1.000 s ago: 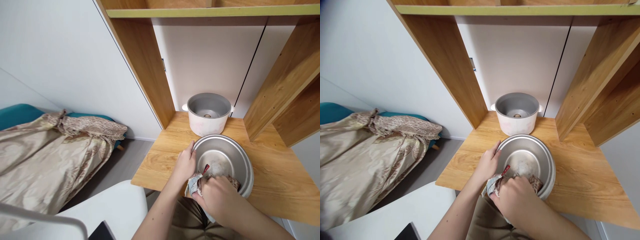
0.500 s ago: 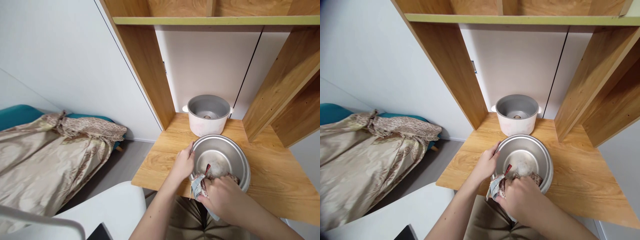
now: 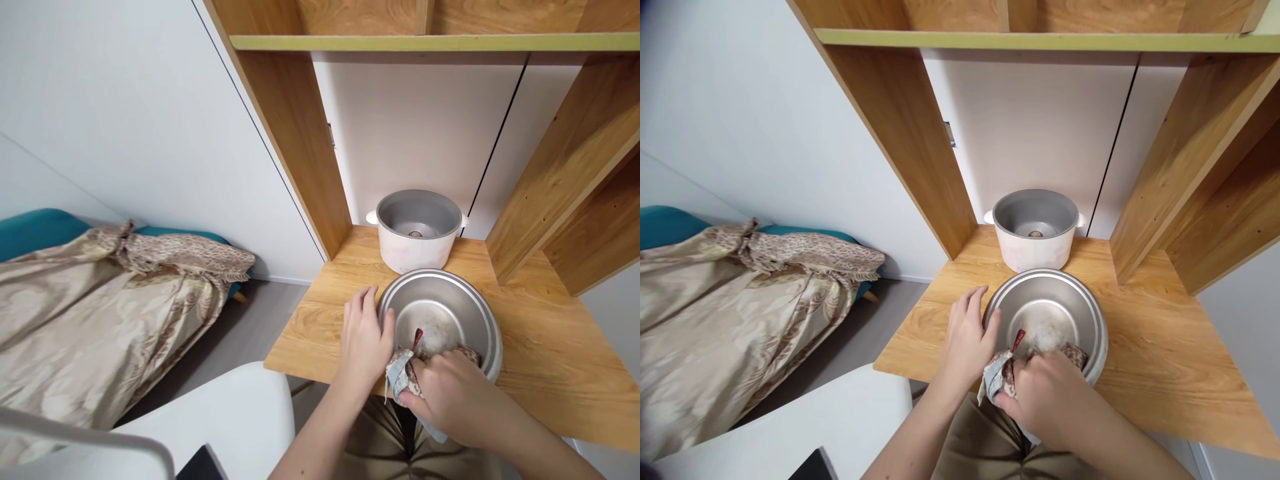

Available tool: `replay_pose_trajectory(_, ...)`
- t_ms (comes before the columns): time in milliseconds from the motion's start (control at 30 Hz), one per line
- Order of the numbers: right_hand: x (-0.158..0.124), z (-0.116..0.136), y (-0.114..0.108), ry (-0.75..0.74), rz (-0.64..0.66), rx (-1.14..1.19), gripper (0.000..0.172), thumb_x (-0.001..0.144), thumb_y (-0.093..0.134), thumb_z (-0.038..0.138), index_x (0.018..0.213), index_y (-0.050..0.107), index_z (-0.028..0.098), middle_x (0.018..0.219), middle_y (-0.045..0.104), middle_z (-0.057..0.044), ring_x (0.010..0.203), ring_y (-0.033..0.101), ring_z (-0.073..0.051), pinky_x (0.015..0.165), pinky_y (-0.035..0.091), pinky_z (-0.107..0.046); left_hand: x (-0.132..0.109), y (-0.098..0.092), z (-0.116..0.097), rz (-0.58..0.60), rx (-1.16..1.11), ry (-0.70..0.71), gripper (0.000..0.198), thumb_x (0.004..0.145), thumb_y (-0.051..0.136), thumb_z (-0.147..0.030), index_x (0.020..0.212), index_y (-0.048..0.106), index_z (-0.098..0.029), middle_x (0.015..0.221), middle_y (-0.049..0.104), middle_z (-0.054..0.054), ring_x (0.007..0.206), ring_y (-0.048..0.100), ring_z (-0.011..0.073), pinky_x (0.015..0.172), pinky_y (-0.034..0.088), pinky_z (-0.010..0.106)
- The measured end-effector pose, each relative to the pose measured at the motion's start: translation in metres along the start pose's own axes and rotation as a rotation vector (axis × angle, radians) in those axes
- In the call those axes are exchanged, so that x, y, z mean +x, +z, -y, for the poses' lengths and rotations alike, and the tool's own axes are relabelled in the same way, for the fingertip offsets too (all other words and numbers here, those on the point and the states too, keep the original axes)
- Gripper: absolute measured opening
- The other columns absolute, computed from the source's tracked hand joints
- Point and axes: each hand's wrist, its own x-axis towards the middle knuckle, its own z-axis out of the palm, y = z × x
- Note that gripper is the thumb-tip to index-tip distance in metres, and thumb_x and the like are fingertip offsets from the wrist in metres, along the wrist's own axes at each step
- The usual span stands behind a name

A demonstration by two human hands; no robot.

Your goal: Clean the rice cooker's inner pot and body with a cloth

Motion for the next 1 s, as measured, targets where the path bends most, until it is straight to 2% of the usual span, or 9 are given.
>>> replay_pose_trajectory(100,0.004,0.001,0.003,-0.002,-0.028,-0.002,0.030,0.103,0.055,0.044,0.091,0.071,0.021,0.077,0.076,-0.006,0.067,0.069,-0.024,0.058,0.030,-0.033,-0.005,0.008,0.006,-0.048,-0.195,0.071,0.039,0.093,0.056,-0.038,0.126,0.063,-0.019,0.128,0.058,0.013,0.127,0.056,0.0298,0.110,0.045,0.049)
replay_pose_trajectory(167,0.006,0.001,0.005,-0.027,-0.048,0.000,0.029,0.103,0.056,0.042,0.089,0.070,0.021,0.076,0.075,-0.006,0.067,0.068,-0.023,0.057,0.029,-0.033,-0.005,0.012,0.009,-0.070,-0.324,0.147,0.024,0.096,0.054,-0.037,0.105,0.070,-0.022,0.117,0.060,0.010,0.117,0.059,0.0256,0.102,0.049,0.043)
replay_pose_trajectory(300,0.009,0.003,0.009,-0.040,-0.084,0.026,0.028,0.103,0.054,0.041,0.087,0.067,0.022,0.073,0.075,-0.005,0.064,0.066,-0.022,0.055,0.025,-0.033,-0.002,0.012,0.011,0.005,-0.464,0.353,0.040,0.102,0.042,-0.032,0.069,0.062,-0.021,0.089,0.062,0.006,0.089,0.061,0.0199,0.086,0.049,0.036)
replay_pose_trajectory(367,0.010,0.004,0.011,-0.019,-0.088,0.053,0.027,0.103,0.054,0.040,0.087,0.067,0.022,0.074,0.075,-0.004,0.063,0.067,-0.021,0.055,0.026,-0.033,-0.001,0.012,0.011,0.011,-0.464,0.320,0.030,0.099,0.048,-0.031,0.075,0.063,-0.021,0.092,0.062,0.005,0.092,0.061,0.0203,0.088,0.049,0.036)
replay_pose_trajectory(467,0.013,0.006,0.012,0.016,-0.080,0.088,0.024,0.102,0.055,0.038,0.090,0.069,0.024,0.078,0.076,-0.004,0.068,0.069,-0.023,0.057,0.030,-0.033,0.003,0.018,0.015,-0.014,-0.439,0.168,0.013,0.089,0.060,-0.029,0.099,0.066,-0.022,0.120,0.061,0.009,0.120,0.058,0.0254,0.105,0.046,0.042)
replay_pose_trajectory(600,0.020,0.012,0.011,0.078,-0.052,0.095,0.023,0.102,0.056,0.037,0.091,0.071,0.022,0.083,0.077,-0.006,0.075,0.072,-0.025,0.062,0.036,-0.033,0.008,0.025,0.022,0.100,-0.462,0.043,0.045,0.077,0.061,-0.021,0.122,0.062,-0.022,0.145,0.056,0.011,0.141,0.049,0.0294,0.120,0.035,0.050)
replay_pose_trajectory(733,0.025,0.019,0.006,0.084,-0.030,0.127,0.022,0.102,0.054,0.034,0.093,0.071,0.023,0.085,0.078,-0.004,0.075,0.072,-0.024,0.061,0.038,-0.033,0.014,0.021,0.023,0.157,-0.446,-0.105,0.071,0.068,0.057,-0.014,0.139,0.058,-0.018,0.145,0.062,0.011,0.138,0.054,0.0299,0.122,0.035,0.049)
replay_pose_trajectory(867,0.024,0.023,0.008,0.130,-0.017,0.150,0.022,0.103,0.056,0.038,0.101,0.071,0.023,0.089,0.079,-0.005,0.076,0.073,-0.022,0.061,0.038,-0.031,0.019,0.015,0.024,0.229,-0.504,-0.132,0.079,0.065,0.054,-0.011,0.144,0.060,-0.016,0.148,0.062,0.008,0.143,0.052,0.0275,0.126,0.033,0.042)
replay_pose_trajectory(1000,0.018,0.016,0.010,0.076,-0.043,0.062,0.027,0.104,0.055,0.041,0.096,0.069,0.020,0.077,0.075,-0.006,0.067,0.070,-0.020,0.058,0.036,-0.030,0.021,0.014,0.026,0.251,-0.541,-0.106,0.079,0.064,0.055,-0.012,0.144,0.062,-0.015,0.153,0.057,0.007,0.149,0.045,0.0265,0.129,0.027,0.040)
